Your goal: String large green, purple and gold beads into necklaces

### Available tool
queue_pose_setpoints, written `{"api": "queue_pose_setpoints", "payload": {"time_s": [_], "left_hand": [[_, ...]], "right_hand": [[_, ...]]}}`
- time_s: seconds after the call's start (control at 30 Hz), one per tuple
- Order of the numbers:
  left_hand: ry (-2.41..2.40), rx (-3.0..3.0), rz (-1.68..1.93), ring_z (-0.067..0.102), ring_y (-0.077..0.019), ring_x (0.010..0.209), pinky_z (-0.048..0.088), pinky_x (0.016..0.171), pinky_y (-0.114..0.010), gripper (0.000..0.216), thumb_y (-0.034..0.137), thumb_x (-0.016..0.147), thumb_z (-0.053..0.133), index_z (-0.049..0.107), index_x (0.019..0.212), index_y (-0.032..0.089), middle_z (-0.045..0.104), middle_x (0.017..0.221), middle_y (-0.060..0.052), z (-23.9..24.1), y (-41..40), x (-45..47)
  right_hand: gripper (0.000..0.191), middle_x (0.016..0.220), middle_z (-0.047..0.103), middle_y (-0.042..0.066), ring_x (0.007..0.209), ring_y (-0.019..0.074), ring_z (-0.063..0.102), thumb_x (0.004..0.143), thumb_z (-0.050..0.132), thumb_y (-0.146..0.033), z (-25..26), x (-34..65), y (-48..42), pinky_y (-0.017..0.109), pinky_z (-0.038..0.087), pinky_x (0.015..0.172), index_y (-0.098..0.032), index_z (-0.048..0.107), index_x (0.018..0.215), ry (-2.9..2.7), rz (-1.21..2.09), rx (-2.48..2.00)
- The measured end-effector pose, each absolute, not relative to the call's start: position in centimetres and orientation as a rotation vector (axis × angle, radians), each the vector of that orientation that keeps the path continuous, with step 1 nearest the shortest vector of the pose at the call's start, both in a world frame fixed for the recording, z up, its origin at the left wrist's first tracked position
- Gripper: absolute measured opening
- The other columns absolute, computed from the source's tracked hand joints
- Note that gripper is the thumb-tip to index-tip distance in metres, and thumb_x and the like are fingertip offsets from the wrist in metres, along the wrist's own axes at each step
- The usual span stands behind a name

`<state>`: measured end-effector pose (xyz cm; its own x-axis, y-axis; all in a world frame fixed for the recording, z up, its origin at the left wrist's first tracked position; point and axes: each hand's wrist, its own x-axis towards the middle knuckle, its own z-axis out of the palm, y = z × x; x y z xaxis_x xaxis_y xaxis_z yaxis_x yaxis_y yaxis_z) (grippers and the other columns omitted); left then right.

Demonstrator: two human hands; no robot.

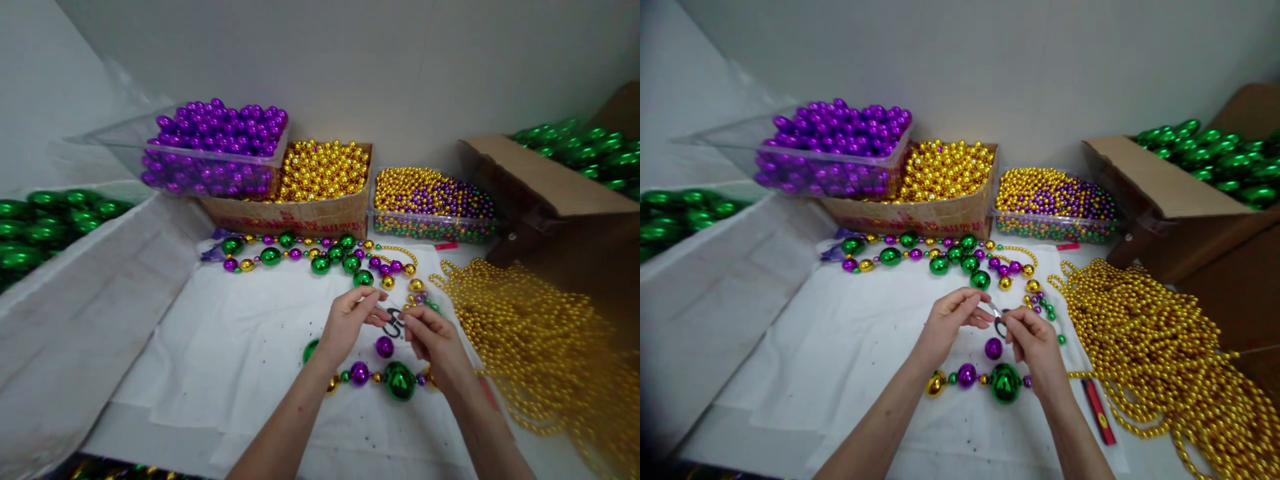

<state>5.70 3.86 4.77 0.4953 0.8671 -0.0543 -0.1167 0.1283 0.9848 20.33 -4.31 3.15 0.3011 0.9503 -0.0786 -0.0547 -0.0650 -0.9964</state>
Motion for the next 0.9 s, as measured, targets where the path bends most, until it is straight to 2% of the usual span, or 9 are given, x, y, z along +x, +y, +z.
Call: {"api": "queue_pose_setpoints", "payload": {"time_s": [0.1, 0.17, 0.27, 0.33, 0.4, 0.5, 0.67, 0.8, 0.9], "left_hand": [[0.832, 1.479, 0.700, 0.067, -0.0152, 0.075, 0.056, 0.065, -0.028, 0.030, 0.032, 0.088, 0.049, 0.058, 0.110, 0.014, 0.064, 0.103, -0.009, 3.2, 5.7, 7.6], [1.013, 1.876, 0.621, 0.065, -0.0153, 0.079, 0.055, 0.071, -0.030, 0.024, 0.024, 0.089, 0.045, 0.060, 0.105, 0.014, 0.066, 0.099, -0.008, 2.3, 7.2, 9.4], [1.174, 2.300, 0.548, 0.057, -0.0226, 0.103, 0.045, 0.092, -0.040, 0.019, 0.019, 0.087, 0.049, 0.064, 0.097, 0.015, 0.065, 0.102, -0.010, 1.4, 9.0, 12.3], [1.207, 2.357, 0.527, 0.052, -0.0266, 0.110, 0.040, 0.097, -0.044, 0.018, 0.018, 0.085, 0.052, 0.064, 0.097, 0.014, 0.062, 0.107, -0.013, 1.0, 9.8, 13.6], [1.213, 2.401, 0.497, 0.051, -0.0270, 0.110, 0.041, 0.095, -0.042, 0.020, 0.019, 0.085, 0.052, 0.064, 0.100, 0.014, 0.062, 0.107, -0.013, 0.6, 10.1, 14.3], [1.190, 2.440, 0.459, 0.054, -0.0238, 0.104, 0.043, 0.091, -0.038, 0.023, 0.022, 0.087, 0.049, 0.063, 0.104, 0.016, 0.063, 0.105, -0.010, 0.0, 9.7, 14.3], [1.075, 2.469, 0.390, 0.058, -0.0181, 0.095, 0.045, 0.086, -0.030, 0.022, 0.022, 0.089, 0.046, 0.066, 0.097, 0.019, 0.066, 0.098, -0.005, -0.7, 8.0, 14.0], [1.028, 2.479, 0.348, 0.058, -0.0186, 0.095, 0.046, 0.084, -0.029, 0.022, 0.022, 0.088, 0.046, 0.067, 0.095, 0.020, 0.066, 0.095, -0.005, -1.1, 7.0, 14.2], [1.029, 2.477, 0.334, 0.057, -0.0193, 0.097, 0.045, 0.086, -0.030, 0.023, 0.022, 0.088, 0.046, 0.067, 0.096, 0.020, 0.065, 0.095, -0.005, -1.4, 6.7, 14.3]], "right_hand": [[0.029, 0.050, 0.039, -0.007, 0.039, 0.0048, 0.026, 0.079, 0.066, -0.043, 3.1, 22.2, -5.8, 0.016, 0.014, 0.036, -0.017, 0.063, 0.092, -0.651, 0.988, -1.286], [0.030, 0.047, 0.036, -0.008, 0.041, 0.0049, 0.027, 0.074, 0.072, -0.038, 3.4, 22.9, -6.6, 0.016, 0.015, 0.037, -0.016, 0.066, 0.094, -0.514, 0.961, -1.224], [0.030, 0.047, 0.039, -0.007, 0.041, 0.0043, 0.029, 0.072, 0.074, -0.035, 3.8, 23.0, -7.1, 0.015, 0.018, 0.037, -0.015, 0.068, 0.093, -0.426, 0.941, -1.177], [0.029, 0.052, 0.044, -0.005, 0.043, 0.0037, 0.032, 0.070, 0.076, -0.033, 4.0, 23.0, -7.4, 0.014, 0.021, 0.037, -0.015, 0.069, 0.092, -0.367, 0.918, -1.156], [0.028, 0.058, 0.049, -0.004, 0.045, 0.0032, 0.034, 0.068, 0.077, -0.030, 4.3, 23.2, -7.7, 0.013, 0.024, 0.037, -0.015, 0.069, 0.090, -0.308, 0.886, -1.143], [0.027, 0.062, 0.047, -0.004, 0.047, 0.0032, 0.034, 0.068, 0.077, -0.028, 4.8, 24.0, -8.3, 0.012, 0.025, 0.037, -0.015, 0.069, 0.090, -0.258, 0.846, -1.127], [0.023, 0.066, 0.045, -0.004, 0.049, 0.0027, 0.033, 0.071, 0.075, -0.025, 5.9, 24.7, -8.6, 0.011, 0.026, 0.037, -0.015, 0.068, 0.090, -0.259, 0.817, -1.086], [0.021, 0.075, 0.050, -0.001, 0.051, 0.0029, 0.035, 0.072, 0.074, -0.024, 6.0, 24.7, -8.6, 0.011, 0.028, 0.037, -0.016, 0.068, 0.090, -0.271, 0.812, -1.095], [0.020, 0.070, 0.047, -0.003, 0.051, 0.0033, 0.034, 0.074, 0.073, -0.024, 5.6, 25.0, -8.9, 0.011, 0.029, 0.037, -0.016, 0.067, 0.091, -0.278, 0.807, -1.097]]}}
